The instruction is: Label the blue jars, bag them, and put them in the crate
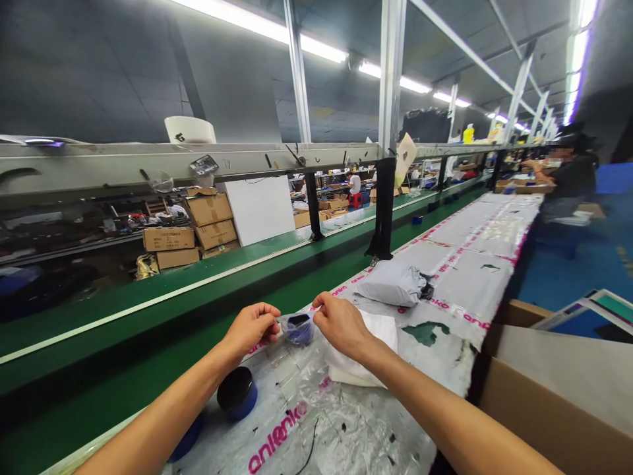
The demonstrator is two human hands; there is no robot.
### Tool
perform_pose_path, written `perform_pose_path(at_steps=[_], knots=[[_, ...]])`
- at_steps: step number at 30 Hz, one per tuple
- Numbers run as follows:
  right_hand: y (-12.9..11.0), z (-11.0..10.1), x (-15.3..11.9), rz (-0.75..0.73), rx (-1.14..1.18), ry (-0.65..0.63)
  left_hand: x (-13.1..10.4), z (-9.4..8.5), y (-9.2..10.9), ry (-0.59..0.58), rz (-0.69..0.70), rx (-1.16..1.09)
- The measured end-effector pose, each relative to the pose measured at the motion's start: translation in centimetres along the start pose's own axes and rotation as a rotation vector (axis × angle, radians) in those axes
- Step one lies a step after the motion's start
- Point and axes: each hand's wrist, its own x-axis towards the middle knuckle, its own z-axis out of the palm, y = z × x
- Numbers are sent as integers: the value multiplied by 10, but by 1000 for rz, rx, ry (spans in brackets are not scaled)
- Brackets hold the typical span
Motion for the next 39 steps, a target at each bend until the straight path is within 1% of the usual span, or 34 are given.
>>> perform_pose_path(at_steps=[2, 4, 5, 6, 7, 8, 9, 10, 12, 14, 15, 17, 19, 21, 23, 26, 29, 32, 35, 37, 39], knots=[[-2, -3, -6, -42, -80, 80, -3, -1, 2, 1, 29, -16], [-7, -5, -11, -162, -153, 155, -5, -2, 7, 15, 70, -26], [-10, -5, -13, -247, -179, 158, -6, -2, 9, 29, 93, -27], [-14, -6, -13, -336, -207, 131, -6, -3, 12, 50, 118, -26], [-18, -6, -14, -417, -238, 76, -6, -3, 14, 74, 142, -20], [-22, -7, -13, -474, -271, 13, -6, -3, 16, 99, 166, -9], [-25, -10, -11, -500, -301, -32, -7, -2, 17, 123, 187, 7], [-28, -14, -10, -493, -326, -48, -9, -2, 18, 140, 207, 30], [-29, -26, -9, -427, -349, -1, -16, 0, 19, 140, 245, 78], [-24, -41, -16, -375, -359, 54, -28, 3, 21, 86, 309, 170], [-19, -48, -23, -371, -376, 42, -36, 6, 22, 46, 357, 244], [-7, -59, -43, -374, -441, -62, -50, 12, 23, -37, 458, 414], [7, -62, -65, -332, -533, -169, -60, 22, 23, -109, 519, 549], [18, -60, -81, -277, -605, -202, -63, 35, 21, -137, 512, 616], [24, -55, -90, -257, -633, -192, -60, 48, 17, -131, 480, 665], [25, -48, -90, -282, -597, -164, -54, 65, 8, -112, 451, 710], [20, -41, -84, -244, -545, -89, -54, 77, 1, -97, 471, 766], [15, -31, -80, -190, -569, -65, -56, 84, -3, -101, 481, 810], [14, -24, -80, -186, -579, -75, -58, 86, -5, -73, 461, 820], [15, -22, -79, -154, -513, -49, -58, 86, -6, -44, 454, 814], [17, -24, -78, -87, -410, -17, -58, 87, -7, -32, 454, 801]])
